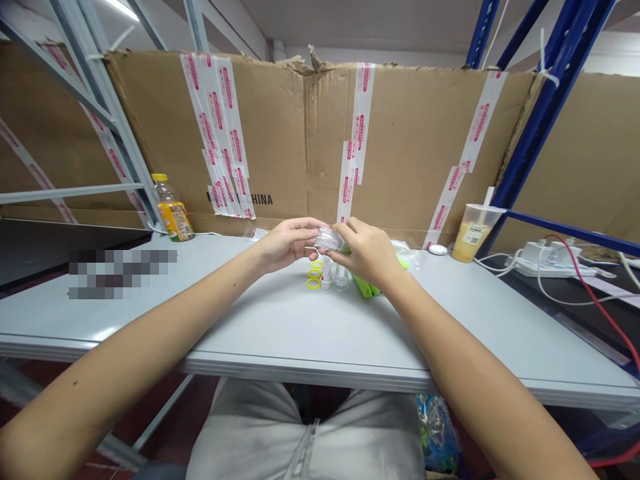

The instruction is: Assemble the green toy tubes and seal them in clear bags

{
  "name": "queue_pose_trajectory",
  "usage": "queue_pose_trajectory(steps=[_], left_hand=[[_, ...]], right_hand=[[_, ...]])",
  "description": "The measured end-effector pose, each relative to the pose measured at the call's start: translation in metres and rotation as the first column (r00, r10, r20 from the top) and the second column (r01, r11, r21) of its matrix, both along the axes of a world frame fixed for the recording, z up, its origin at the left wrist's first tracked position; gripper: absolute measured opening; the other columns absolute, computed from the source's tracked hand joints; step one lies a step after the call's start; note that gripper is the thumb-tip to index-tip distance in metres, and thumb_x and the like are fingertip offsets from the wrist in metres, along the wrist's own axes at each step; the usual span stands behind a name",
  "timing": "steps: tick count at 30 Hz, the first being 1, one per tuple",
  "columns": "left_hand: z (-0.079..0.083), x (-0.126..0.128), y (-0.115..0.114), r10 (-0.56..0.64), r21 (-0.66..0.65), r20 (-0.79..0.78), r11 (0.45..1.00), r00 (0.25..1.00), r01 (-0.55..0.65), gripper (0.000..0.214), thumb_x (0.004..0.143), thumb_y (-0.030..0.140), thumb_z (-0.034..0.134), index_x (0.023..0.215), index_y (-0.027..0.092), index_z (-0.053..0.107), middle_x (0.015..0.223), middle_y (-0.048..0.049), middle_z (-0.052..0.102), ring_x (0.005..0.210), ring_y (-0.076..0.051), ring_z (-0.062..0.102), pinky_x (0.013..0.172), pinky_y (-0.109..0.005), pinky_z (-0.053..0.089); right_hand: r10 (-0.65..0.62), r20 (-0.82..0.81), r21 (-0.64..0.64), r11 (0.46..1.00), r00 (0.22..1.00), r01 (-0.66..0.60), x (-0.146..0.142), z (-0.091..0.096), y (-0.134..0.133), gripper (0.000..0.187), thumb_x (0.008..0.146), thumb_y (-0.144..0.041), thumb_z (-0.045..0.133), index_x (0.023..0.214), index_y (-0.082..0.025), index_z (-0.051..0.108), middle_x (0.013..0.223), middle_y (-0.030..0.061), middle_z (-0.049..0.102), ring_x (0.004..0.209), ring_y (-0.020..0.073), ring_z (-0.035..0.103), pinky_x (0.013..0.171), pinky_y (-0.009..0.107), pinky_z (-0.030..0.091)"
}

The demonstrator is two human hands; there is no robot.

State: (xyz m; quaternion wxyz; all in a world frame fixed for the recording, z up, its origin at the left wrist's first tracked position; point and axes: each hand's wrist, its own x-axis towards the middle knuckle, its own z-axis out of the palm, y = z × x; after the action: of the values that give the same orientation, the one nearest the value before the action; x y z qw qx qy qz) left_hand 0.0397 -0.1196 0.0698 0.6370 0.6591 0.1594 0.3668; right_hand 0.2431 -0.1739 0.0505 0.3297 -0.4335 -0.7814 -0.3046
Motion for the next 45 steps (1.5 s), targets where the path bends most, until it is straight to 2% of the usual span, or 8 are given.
queue_pose_trajectory(steps=[12,16,23,30,33,36,40,45], left_hand=[[-0.001,0.004,-0.003,0.077,0.031,-0.01,0.997,0.997,-0.077,0.03,0.07,0.027,0.085,0.09,0.012,0.068,0.074,-0.0037,0.065,0.061,-0.009,0.059,0.055,-0.024,0.043],[0.004,0.005,-0.009,0.115,0.029,0.069,0.993,0.991,-0.117,0.037,0.07,0.029,0.084,0.095,0.012,0.064,0.077,-0.0031,0.064,0.063,-0.01,0.06,0.057,-0.025,0.044],[0.01,0.008,-0.019,0.237,0.19,0.156,0.946,0.959,-0.265,0.065,0.062,0.042,0.088,0.112,0.017,0.055,0.088,-0.003,0.067,0.07,-0.013,0.064,0.064,-0.027,0.048],[0.001,0.015,-0.018,0.388,0.219,0.099,0.89,0.916,-0.4,0.056,0.062,0.03,0.088,0.108,0.013,0.062,0.078,-0.0022,0.068,0.072,-0.014,0.064,0.07,-0.028,0.05],[0.002,0.013,-0.012,0.387,0.182,0.118,0.897,0.914,-0.403,0.049,0.065,0.028,0.085,0.107,0.011,0.067,0.083,-0.0045,0.069,0.075,-0.015,0.064,0.073,-0.029,0.051],[0.004,0.009,-0.009,0.305,0.103,0.157,0.941,0.939,-0.323,0.045,0.065,0.023,0.083,0.106,0.01,0.068,0.09,-0.0067,0.07,0.08,-0.016,0.065,0.079,-0.032,0.051],[0.005,0.007,-0.007,0.232,0.055,0.174,0.968,0.957,-0.244,0.05,0.064,0.016,0.084,0.111,0.011,0.066,0.089,-0.0048,0.069,0.08,-0.014,0.065,0.083,-0.033,0.05],[0.003,0.008,-0.008,0.258,0.018,0.165,0.964,0.952,-0.265,0.055,0.064,0.014,0.084,0.115,0.011,0.062,0.079,-0.0009,0.065,0.076,-0.013,0.065,0.084,-0.034,0.049]], right_hand=[[0.028,-0.047,-0.028,0.999,0.999,-0.029,-0.006,-0.001,-0.003,0.029,0.09,-0.043,0.061,0.108,-0.02,0.063,0.092,0.0085,0.066,0.081,0.0231,0.062,0.064,0.032,0.041],[0.039,-0.185,-0.039,0.998,0.982,-0.047,-0.013,0.004,-0.011,0.027,0.09,-0.047,0.061,0.098,-0.021,0.061,0.088,0.0083,0.067,0.076,0.0228,0.061,0.062,0.032,0.039],[0.02,-0.561,-0.075,0.994,0.828,-0.075,-0.039,0.011,-0.025,0.037,0.08,-0.057,0.068,0.08,-0.025,0.05,0.07,0.0038,0.064,0.06,0.0209,0.056,0.051,0.03,0.036],[-0.001,-0.697,-0.161,0.975,0.717,-0.156,-0.054,0.002,-0.007,0.039,0.073,-0.05,0.071,0.084,-0.026,0.042,0.072,0.0011,0.061,0.06,0.0192,0.053,0.051,0.029,0.037],[0.05,-0.758,-0.218,0.921,0.651,-0.324,-0.047,0.001,-0.002,0.044,0.071,-0.053,0.074,0.091,-0.024,0.046,0.083,0.0025,0.064,0.071,0.0195,0.058,0.059,0.031,0.044],[0.076,-0.839,-0.249,0.826,0.538,-0.505,-0.037,0.002,-0.001,0.04,0.076,-0.053,0.07,0.092,-0.021,0.054,0.087,0.0038,0.064,0.079,0.0192,0.06,0.065,0.032,0.049],[0.013,-0.919,-0.271,0.705,0.395,-0.655,-0.028,0.006,-0.003,0.029,0.077,-0.046,0.07,0.081,-0.02,0.059,0.075,0.0006,0.059,0.068,0.0161,0.057,0.053,0.029,0.049],[-0.003,-0.953,-0.229,0.658,0.302,-0.718,-0.025,0.009,-0.005,0.03,0.074,-0.046,0.074,0.076,-0.019,0.062,0.071,0.0007,0.058,0.061,0.0133,0.054,0.046,0.026,0.049]])
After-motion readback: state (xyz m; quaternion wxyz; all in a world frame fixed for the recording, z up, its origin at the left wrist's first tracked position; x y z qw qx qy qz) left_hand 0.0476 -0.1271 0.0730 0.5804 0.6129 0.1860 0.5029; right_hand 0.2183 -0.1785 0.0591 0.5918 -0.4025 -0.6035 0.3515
